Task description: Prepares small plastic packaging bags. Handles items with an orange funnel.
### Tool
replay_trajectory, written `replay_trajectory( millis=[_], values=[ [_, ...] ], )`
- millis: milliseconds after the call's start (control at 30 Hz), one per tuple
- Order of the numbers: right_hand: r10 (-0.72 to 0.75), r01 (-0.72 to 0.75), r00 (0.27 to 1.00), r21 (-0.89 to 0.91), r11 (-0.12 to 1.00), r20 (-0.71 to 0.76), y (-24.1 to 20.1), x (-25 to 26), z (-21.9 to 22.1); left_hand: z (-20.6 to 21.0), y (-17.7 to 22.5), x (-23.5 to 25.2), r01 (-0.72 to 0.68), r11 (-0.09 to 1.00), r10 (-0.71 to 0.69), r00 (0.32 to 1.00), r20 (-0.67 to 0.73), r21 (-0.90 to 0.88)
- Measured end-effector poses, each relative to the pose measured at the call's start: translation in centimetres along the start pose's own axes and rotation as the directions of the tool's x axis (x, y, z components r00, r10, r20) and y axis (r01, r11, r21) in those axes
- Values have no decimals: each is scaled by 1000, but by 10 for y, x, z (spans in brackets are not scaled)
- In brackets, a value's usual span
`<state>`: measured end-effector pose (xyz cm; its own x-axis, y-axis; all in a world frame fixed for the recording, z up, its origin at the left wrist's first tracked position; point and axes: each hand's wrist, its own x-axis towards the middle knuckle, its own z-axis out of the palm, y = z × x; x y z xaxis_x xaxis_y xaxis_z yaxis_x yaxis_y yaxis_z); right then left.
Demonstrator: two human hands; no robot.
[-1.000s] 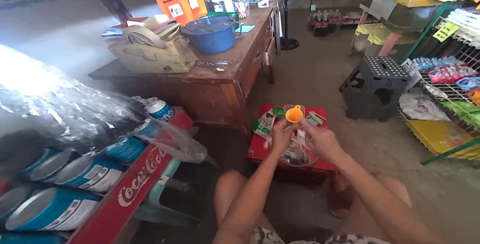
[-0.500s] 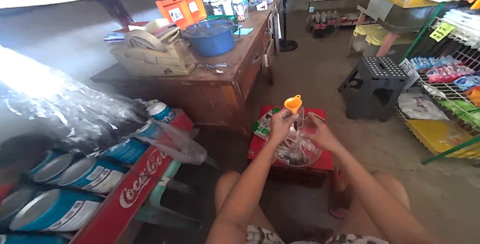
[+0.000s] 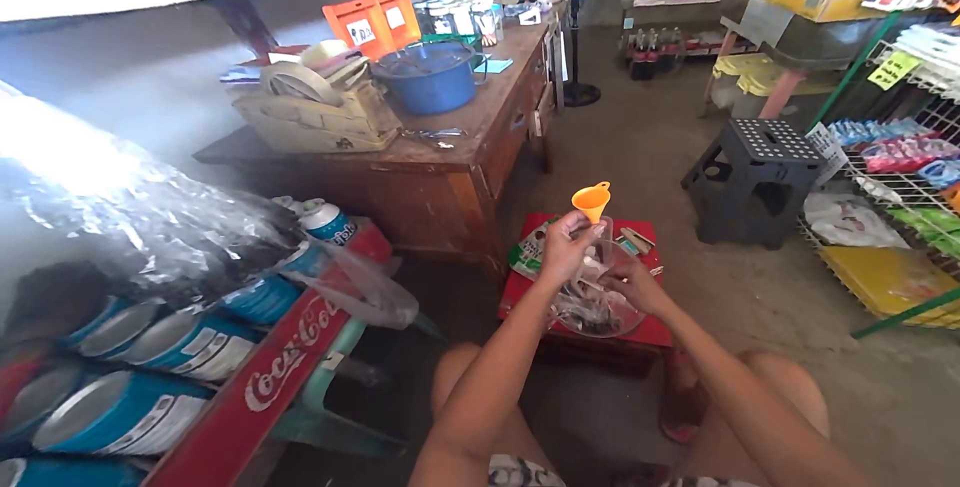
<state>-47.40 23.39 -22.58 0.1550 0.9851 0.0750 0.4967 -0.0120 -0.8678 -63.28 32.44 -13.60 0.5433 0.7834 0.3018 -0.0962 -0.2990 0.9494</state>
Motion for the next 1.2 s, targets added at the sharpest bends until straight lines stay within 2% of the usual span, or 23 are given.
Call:
replay_trajectory(
  millis=[67, 167, 233, 267, 400, 433, 467, 500, 533, 567, 600, 633, 700, 767, 833, 933, 1033, 1100, 1133, 1200],
  values=[
    [-2, 1, 1000, -33, 999, -27, 1, -1, -1, 0, 0, -2, -15, 1000, 15, 1000, -4, -1],
    [-1, 8, 997, -92, 996, 73, 7, -4, 2, -2, 0, -4, -19, 999, 17, 998, -56, -28],
    [-27, 24, 999, -89, 996, -28, 14, -7, 6, -4, -1, -2, -42, 999, 40, 995, -96, -18],
    [-19, 18, 1000, -87, 996, -17, 17, -8, 7, -5, 0, -2, -42, 999, 40, 994, -106, -13],
    [91, -50, 941, -131, 990, 327, 26, -9, 7, -7, -6, -1, -27, 999, 25, 995, -98, -19],
    [114, -72, 925, -128, 989, 363, 21, -8, 0, -8, -7, -1, -18, 999, 15, 995, -99, -30],
    [120, -87, 934, -114, 990, 336, 11, -8, -10, -9, -9, -2, -3, 999, -1, 995, -96, -39],
    [87, -67, 973, -98, 993, 212, -3, -10, -21, -12, -11, -2, 14, 999, -17, 996, -88, -37],
    [29, -28, 1000, -123, 992, 6, -21, -10, -32, -14, -13, -3, 27, 999, -30, 997, -76, -30],
    [-75, 32, 969, -182, 983, -234, -40, -9, -40, -15, -15, -3, 36, 999, -37, 997, -63, -18],
    [-206, 103, 888, -259, 960, -412, -56, -6, -46, -15, -17, -4, 45, 999, -45, 998, -47, -2],
    [-326, 179, 822, -331, 926, -466, -71, -2, -49, -15, -19, -5, 51, 999, -50, 998, -26, 15],
    [-490, 335, 818, -443, 831, -301, -93, 4, -55, -13, -24, -5, 42, 998, -43, 999, 6, 41],
    [-553, 428, 824, -505, 750, -123, -102, 13, -53, -9, -26, -6, 11, 999, -12, 1000, 12, 42],
    [-572, 438, 814, -539, 719, -101, -102, 19, -48, -6, -26, -6, -16, 999, 16, 1000, -4, 47],
    [-502, 368, 855, -528, 766, -132, -105, 16, -40, -7, -31, -5, -44, 995, 45, 999, -17, 89],
    [-374, 273, 886, -344, 898, -274, -105, 10, -51, -10, -34, -4, -53, 995, 56, 998, -35, 90],
    [-235, 180, 899, -178, 967, -370, -92, 8, -55, -11, -31, -4, -46, 996, 50, 997, -57, 72],
    [-152, 127, 930, -96, 987, -335, -80, 7, -48, -11, -29, -4, -41, 997, 44, 997, -58, 62],
    [-35, 35, 991, 0, 999, -129, -49, 5, -17, -8, -24, -5, -36, 998, 38, 998, -52, 45]
  ],
)
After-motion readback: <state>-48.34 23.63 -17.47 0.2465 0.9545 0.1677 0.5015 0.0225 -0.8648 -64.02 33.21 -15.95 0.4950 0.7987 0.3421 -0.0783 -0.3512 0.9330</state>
